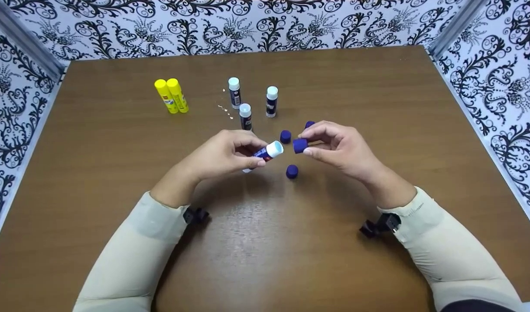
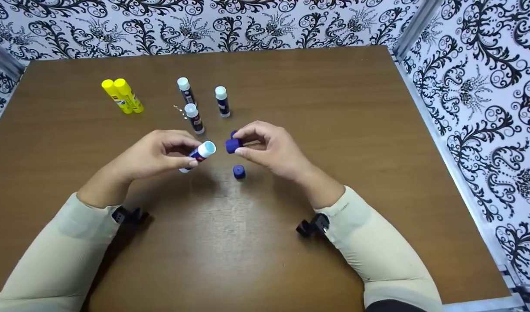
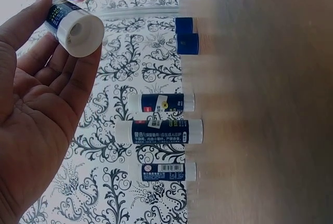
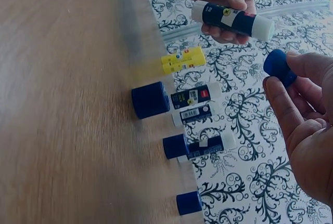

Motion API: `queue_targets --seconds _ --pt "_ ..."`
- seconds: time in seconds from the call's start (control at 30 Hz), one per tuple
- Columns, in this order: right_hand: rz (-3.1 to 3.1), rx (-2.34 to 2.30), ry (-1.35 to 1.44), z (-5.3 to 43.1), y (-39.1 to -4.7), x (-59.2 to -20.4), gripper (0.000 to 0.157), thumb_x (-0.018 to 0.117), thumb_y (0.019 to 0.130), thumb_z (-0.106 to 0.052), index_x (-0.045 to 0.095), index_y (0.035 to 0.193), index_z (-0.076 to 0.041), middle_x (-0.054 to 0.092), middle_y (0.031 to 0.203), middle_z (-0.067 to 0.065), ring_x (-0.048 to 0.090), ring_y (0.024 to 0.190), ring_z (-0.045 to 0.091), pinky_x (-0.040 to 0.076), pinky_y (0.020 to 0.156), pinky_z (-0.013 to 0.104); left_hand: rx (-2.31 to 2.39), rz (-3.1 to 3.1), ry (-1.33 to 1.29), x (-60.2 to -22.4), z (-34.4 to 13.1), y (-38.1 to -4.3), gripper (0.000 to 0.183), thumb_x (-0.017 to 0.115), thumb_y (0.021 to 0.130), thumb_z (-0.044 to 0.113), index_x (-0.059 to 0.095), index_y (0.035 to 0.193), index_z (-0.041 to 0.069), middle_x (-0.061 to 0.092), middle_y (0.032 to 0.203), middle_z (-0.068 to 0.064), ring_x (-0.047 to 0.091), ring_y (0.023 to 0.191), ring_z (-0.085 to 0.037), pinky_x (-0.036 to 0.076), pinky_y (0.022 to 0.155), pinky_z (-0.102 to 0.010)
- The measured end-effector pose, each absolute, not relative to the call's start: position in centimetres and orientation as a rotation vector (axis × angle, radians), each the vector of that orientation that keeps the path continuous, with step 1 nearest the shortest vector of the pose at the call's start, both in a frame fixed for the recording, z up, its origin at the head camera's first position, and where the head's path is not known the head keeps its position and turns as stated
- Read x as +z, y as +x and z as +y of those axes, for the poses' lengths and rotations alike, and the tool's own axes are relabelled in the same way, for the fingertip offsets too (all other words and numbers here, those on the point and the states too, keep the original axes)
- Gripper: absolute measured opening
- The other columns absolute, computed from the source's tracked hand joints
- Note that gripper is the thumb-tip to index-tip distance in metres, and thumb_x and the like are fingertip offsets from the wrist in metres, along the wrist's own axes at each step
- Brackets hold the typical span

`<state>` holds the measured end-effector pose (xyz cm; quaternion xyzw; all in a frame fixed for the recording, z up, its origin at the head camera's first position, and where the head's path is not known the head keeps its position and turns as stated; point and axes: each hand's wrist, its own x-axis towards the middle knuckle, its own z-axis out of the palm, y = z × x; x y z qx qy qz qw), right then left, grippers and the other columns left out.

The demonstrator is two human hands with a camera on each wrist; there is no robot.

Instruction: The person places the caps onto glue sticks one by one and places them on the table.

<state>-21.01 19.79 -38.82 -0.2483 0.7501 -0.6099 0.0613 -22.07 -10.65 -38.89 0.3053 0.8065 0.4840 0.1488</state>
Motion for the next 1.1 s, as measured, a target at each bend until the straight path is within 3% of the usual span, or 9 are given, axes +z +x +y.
queue_targets --seconds 0.53,1.1 --pt "2.233 -1.824 -0.836 19.1 -20.0 -38.7 0.029 0.076 0.089 0.007 0.071 0.118 0.005 0.069 0.118 0.015 0.071 0.110 0.025 0.061 0.092 0.031 1.322 2.302 0.906 -38.9 -9.9 -21.6 0.029 0.082 0.091 0.023 0.078 0.119 0.022 0.072 0.105 0.005 0.063 0.091 -0.019 0.062 0.082 -0.043" --pt "2.233 -1.801 -0.882 18.8 -19.5 -38.8 0.029 0.077 0.088 0.007 0.072 0.117 0.004 0.068 0.118 0.020 0.072 0.107 0.022 0.062 0.089 0.031 1.236 2.339 0.967 -38.9 -9.3 -21.3 0.029 0.081 0.092 0.024 0.077 0.120 0.019 0.072 0.104 0.003 0.063 0.088 -0.017 0.060 0.081 -0.041"
